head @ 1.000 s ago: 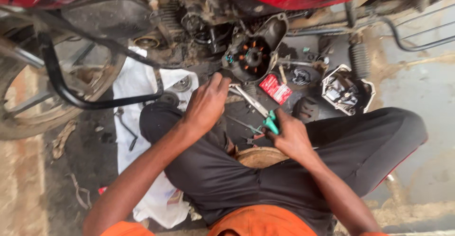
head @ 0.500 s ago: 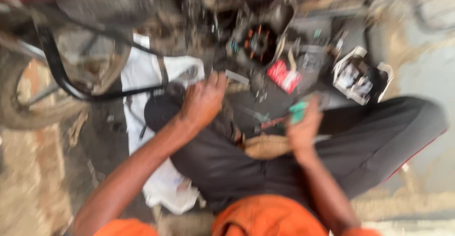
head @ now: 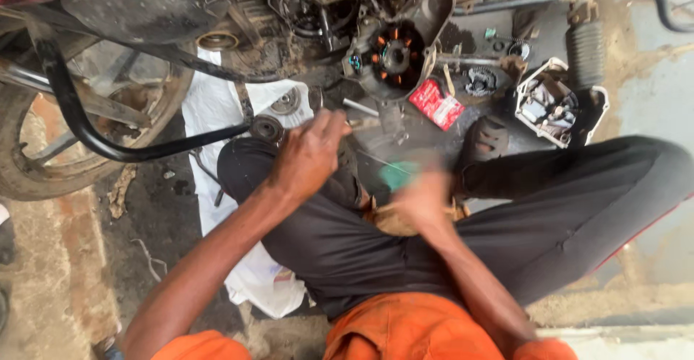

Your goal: The person sits on the ground beside a red motorcycle with the engine exposed. They use pliers and a screwdriver to manipulate a small metal component, repeatedly adjusting and inspecting it while surrounded by disassembled engine parts and tools.

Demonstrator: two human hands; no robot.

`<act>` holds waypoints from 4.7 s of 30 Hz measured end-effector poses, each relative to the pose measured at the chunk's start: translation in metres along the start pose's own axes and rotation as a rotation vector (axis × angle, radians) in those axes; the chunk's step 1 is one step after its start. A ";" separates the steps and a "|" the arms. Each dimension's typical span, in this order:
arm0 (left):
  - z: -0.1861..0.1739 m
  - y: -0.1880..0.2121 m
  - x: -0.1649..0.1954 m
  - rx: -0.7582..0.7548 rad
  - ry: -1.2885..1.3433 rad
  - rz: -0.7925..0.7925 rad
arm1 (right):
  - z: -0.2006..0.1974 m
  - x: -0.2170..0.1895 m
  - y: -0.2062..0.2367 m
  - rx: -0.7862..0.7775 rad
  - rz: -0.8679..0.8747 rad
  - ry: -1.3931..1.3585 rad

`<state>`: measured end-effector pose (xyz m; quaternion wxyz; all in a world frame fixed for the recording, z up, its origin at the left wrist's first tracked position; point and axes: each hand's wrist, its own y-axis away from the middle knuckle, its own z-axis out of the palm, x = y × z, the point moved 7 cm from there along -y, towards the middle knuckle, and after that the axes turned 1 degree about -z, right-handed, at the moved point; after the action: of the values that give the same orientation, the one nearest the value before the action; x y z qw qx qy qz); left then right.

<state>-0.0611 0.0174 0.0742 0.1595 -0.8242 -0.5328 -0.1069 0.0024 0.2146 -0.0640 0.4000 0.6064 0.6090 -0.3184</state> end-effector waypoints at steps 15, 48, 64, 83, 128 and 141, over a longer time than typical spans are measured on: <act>0.044 0.048 -0.067 -0.335 1.317 -0.511 | -0.013 -0.010 -0.003 -0.161 0.017 -0.120; 0.108 0.072 -0.072 -0.423 1.176 -0.912 | 0.037 0.037 0.010 -0.100 -0.083 0.044; 0.087 0.067 -0.089 -0.409 0.596 -0.727 | -0.006 0.032 0.014 0.295 -0.112 -1.033; 0.028 0.074 -0.060 -0.473 1.113 -0.539 | 0.043 0.023 0.016 -0.355 0.155 -0.349; 0.039 0.093 -0.078 -0.082 1.468 -0.700 | 0.032 0.025 0.017 -0.321 0.299 -0.594; 0.061 0.100 -0.092 -0.005 1.719 -0.810 | 0.035 0.009 0.013 -0.421 0.128 0.103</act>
<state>-0.0068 -0.0758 -0.0289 0.4459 -0.2163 -0.4781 -0.7252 0.0189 0.1892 -0.0875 0.5055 0.5624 0.6420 -0.1265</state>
